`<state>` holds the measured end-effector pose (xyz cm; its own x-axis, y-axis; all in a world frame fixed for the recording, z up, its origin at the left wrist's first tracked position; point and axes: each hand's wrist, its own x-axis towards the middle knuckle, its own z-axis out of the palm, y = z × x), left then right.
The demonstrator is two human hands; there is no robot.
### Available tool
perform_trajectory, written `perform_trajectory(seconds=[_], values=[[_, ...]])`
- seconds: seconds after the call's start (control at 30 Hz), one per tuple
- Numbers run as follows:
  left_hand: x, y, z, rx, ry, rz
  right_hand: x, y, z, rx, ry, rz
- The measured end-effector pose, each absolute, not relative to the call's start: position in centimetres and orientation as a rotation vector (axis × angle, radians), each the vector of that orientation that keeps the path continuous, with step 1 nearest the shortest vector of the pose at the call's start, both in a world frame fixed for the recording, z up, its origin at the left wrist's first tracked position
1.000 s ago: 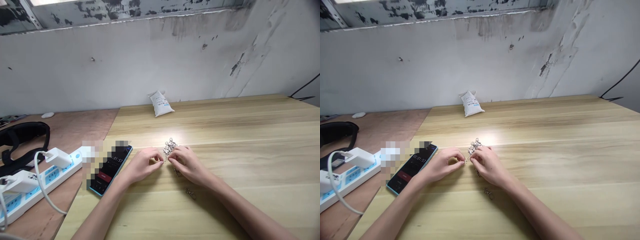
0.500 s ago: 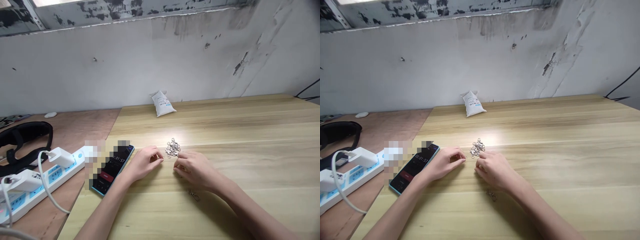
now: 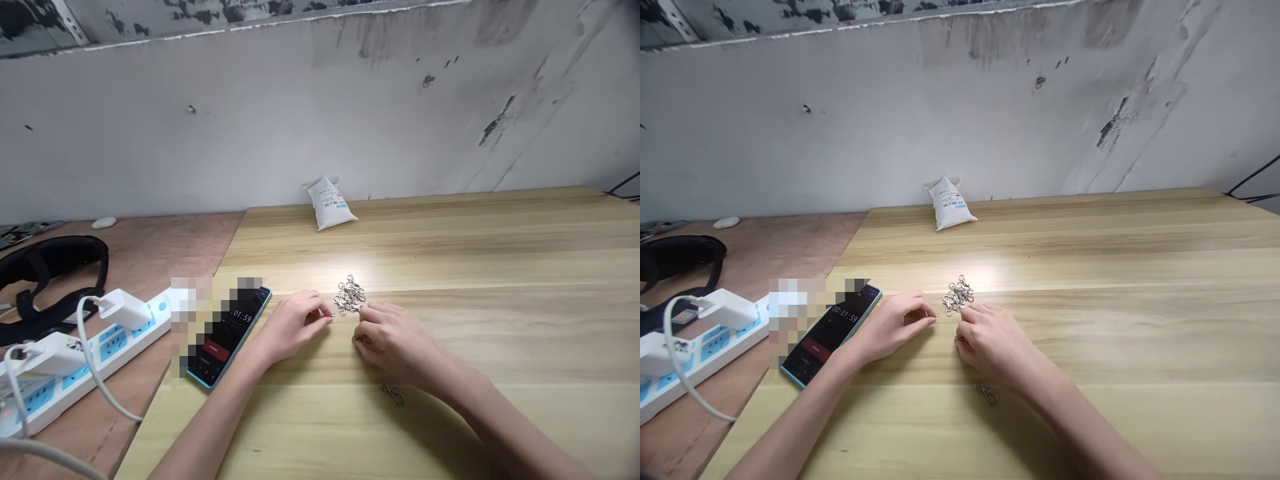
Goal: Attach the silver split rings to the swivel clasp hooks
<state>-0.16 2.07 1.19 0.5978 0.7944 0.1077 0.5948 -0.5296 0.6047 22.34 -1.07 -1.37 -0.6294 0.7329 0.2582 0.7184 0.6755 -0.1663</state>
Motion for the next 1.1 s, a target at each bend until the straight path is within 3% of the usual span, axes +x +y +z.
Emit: perform_trajectory(seconds=[0.23,0.67,1.1], values=[[-0.1,2.2,0.6,2.261,1.073,0.548,21.7,-0.8,-2.2,-1.105,-2.492,-0.106],[0.9,1.5,0.3,2.238,1.010,0.732,21.2,-0.9,-1.9,-1.015,-2.068,0.442],[1.1,1.5,0.8,2.045,1.199,0.893,21.1,-0.8,-2.4,-0.966,-2.018,0.483]])
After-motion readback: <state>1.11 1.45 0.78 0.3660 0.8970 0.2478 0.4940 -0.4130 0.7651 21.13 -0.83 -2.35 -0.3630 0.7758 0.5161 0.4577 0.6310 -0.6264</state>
